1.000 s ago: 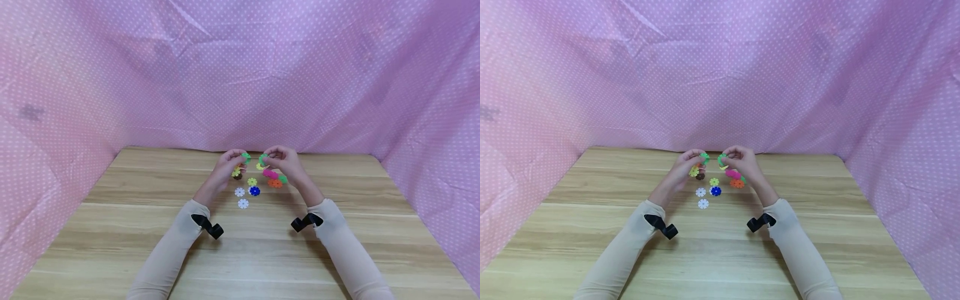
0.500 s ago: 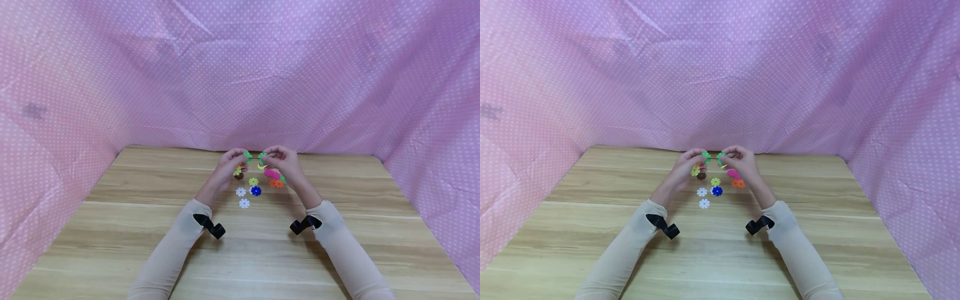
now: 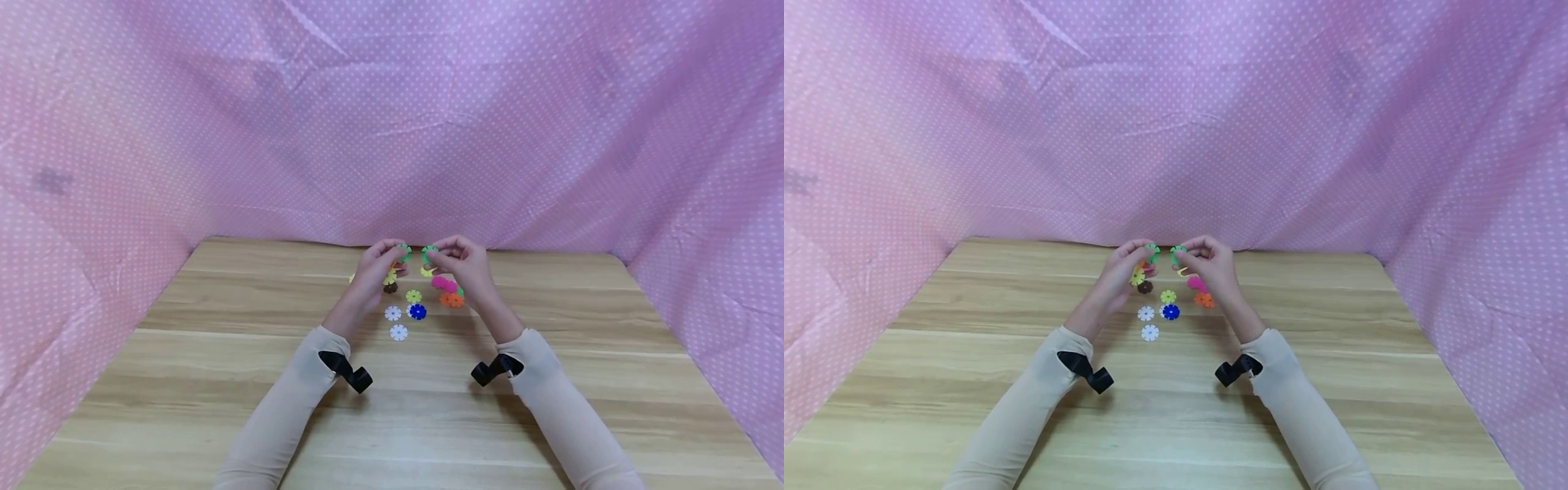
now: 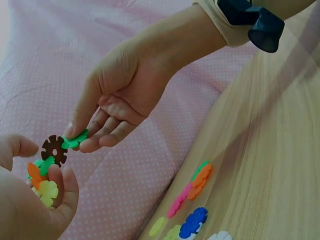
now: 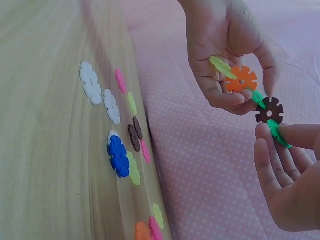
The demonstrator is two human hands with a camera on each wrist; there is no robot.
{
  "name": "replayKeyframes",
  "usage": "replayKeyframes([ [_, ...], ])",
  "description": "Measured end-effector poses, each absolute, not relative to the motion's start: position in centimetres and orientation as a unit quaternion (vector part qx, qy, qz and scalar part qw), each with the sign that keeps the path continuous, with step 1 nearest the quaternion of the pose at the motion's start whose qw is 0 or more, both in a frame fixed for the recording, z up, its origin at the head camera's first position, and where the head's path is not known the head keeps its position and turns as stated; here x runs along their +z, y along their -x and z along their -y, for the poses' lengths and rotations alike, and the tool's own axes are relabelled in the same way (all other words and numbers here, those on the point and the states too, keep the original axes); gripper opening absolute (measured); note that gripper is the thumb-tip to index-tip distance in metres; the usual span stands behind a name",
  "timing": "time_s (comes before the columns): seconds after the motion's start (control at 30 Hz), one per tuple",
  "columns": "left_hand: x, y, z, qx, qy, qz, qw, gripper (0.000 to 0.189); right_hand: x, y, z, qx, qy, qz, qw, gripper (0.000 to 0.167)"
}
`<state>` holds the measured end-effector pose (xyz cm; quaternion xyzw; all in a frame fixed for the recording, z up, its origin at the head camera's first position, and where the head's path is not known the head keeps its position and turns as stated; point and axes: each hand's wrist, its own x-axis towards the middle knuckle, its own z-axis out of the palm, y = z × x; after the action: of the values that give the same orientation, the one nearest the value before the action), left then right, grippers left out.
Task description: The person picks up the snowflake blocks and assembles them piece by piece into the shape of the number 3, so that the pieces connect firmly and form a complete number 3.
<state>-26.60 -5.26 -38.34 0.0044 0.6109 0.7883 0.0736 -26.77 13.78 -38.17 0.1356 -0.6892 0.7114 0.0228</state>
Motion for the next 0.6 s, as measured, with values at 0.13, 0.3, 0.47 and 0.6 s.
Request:
replayKeyframes([
  [0.13,-38.4,26.5,5.1,0.782,-0.022,-0.618,0.080,0.024,-38.2,26.9,-13.9,0.716,-0.138,0.684,0.028,0.023],
  [0.3,-38.6,26.6,5.2,0.776,-0.030,-0.625,0.084,0.027,-38.0,26.9,-14.3,0.710,-0.144,0.689,0.024,0.022],
  [0.47,-38.7,26.6,5.7,0.771,-0.023,-0.630,0.089,0.030,-37.6,26.8,-14.7,0.690,-0.157,0.707,-0.003,0.021],
  [0.6,-38.5,26.5,6.1,0.762,-0.043,-0.640,0.090,0.033,-37.3,26.9,-15.1,0.676,-0.164,0.718,-0.025,0.020],
])
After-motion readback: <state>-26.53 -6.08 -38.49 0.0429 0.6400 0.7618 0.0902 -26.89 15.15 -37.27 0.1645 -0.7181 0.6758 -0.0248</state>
